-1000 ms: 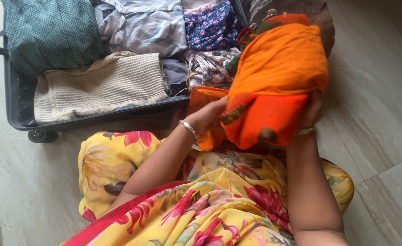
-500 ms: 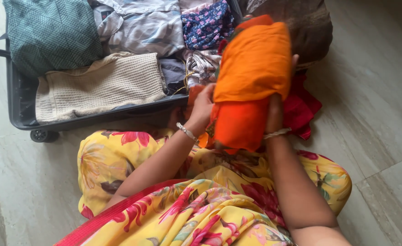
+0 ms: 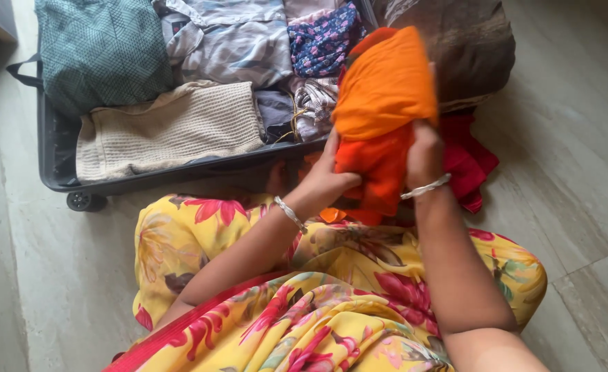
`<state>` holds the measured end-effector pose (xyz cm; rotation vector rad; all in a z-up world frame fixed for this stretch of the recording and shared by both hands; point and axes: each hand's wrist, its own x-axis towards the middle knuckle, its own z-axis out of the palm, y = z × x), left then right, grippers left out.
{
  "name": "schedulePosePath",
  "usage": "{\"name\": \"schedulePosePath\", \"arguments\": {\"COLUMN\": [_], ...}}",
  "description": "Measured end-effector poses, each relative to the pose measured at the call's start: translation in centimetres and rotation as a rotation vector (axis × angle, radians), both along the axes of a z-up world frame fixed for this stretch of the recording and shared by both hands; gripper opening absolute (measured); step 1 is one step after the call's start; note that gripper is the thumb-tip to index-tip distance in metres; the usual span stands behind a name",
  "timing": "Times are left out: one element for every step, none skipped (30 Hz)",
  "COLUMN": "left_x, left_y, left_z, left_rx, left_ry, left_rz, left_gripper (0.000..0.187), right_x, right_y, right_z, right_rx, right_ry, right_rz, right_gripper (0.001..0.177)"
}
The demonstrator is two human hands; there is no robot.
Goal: Packing and organizing various clothes and a towel into a black suitcase.
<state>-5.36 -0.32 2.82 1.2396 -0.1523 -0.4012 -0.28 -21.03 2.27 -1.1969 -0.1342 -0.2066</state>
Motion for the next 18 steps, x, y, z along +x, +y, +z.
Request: {"name": "schedulePosePath", "arguments": {"left_x": [0.5,1.0,1.0,1.0,1.0,0.7,0.4,0.0,0.1,0.2,0.3,0.2,0.1,0.0,0.2,0.4,0.6,1.4], "left_y": [0.5,1.0,1.7,2.4,3.0,3.5,4.1,4.6,5.2,6.0,6.7,7.0,7.3,7.6,8.1,8.5,8.9,9.7], "left_z": [-1.2,-2.3,-1.1,0.1,1.2,3.2,5.2,7.1,7.2,7.2,7.2,7.7,8.3,8.9,8.4,8.0,7.5,5.4], "left_rx": [-0.017,-0.031,-0.034,0.037,0.108,0.105,0.176,0.247,0.244,0.241,0.238,0.239,0.237,0.234,0.234,0.226,0.218,0.216], "left_ry": [-0.094,-0.189,-0.189,-0.219,-0.248,-0.249,-0.147,-0.043,-0.041,0.016,0.072,0.075,0.093,0.106,0.105,0.201,0.297,0.294], "left_rz": [-0.039,-0.080,-0.081,-0.166,-0.250,-0.255,-0.330,-0.406,-0.412,-0.469,-0.526,-0.528,-0.513,-0.498,-0.500,-0.402,-0.303,-0.303], "left_gripper": [0.107,0.104,0.104,0.103,0.101,0.101,0.098,0.095,0.095,0.091,0.088,0.088,0.084,0.081,0.081,0.074,0.067,0.067], "right_x": [-0.9,-1.8,-1.5,-1.2,-0.9,-0.4,0.1,0.5,0.9,1.3,1.6,2.1,2.6,3.2,3.4,3.6,3.8,3.8], "right_y": [0.5,1.0,0.2,-0.7,-1.7,-3.0,-4.3,-5.6,-7.2,-8.6,-10.1,-11.7,-13.4,-15.1,-16.3,-17.6,-18.9,-19.7], "right_z": [2.6,5.2,5.7,6.2,6.7,6.6,6.5,6.3,5.9,5.4,4.9,3.9,3.0,2.2,1.5,0.9,0.3,-0.1], "right_rx": [-0.037,-0.073,-0.076,0.005,0.085,0.082,0.117,0.153,0.151,0.213,0.275,0.277,0.289,0.299,0.299,0.347,0.395,0.393], "right_ry": [-0.097,-0.196,-0.196,-0.167,-0.138,-0.138,-0.087,-0.033,-0.031,-0.014,0.003,0.005,0.011,0.011,0.010,0.053,0.095,0.093], "right_rz": [0.005,0.010,0.009,0.020,0.030,0.025,-0.030,-0.086,-0.092,-0.086,-0.081,-0.083,-0.106,-0.128,-0.130,-0.203,-0.277,-0.277], "right_gripper": [0.050,0.056,0.056,0.054,0.052,0.052,0.052,0.052,0.052,0.051,0.051,0.051,0.051,0.051,0.051,0.052,0.054,0.054]}}
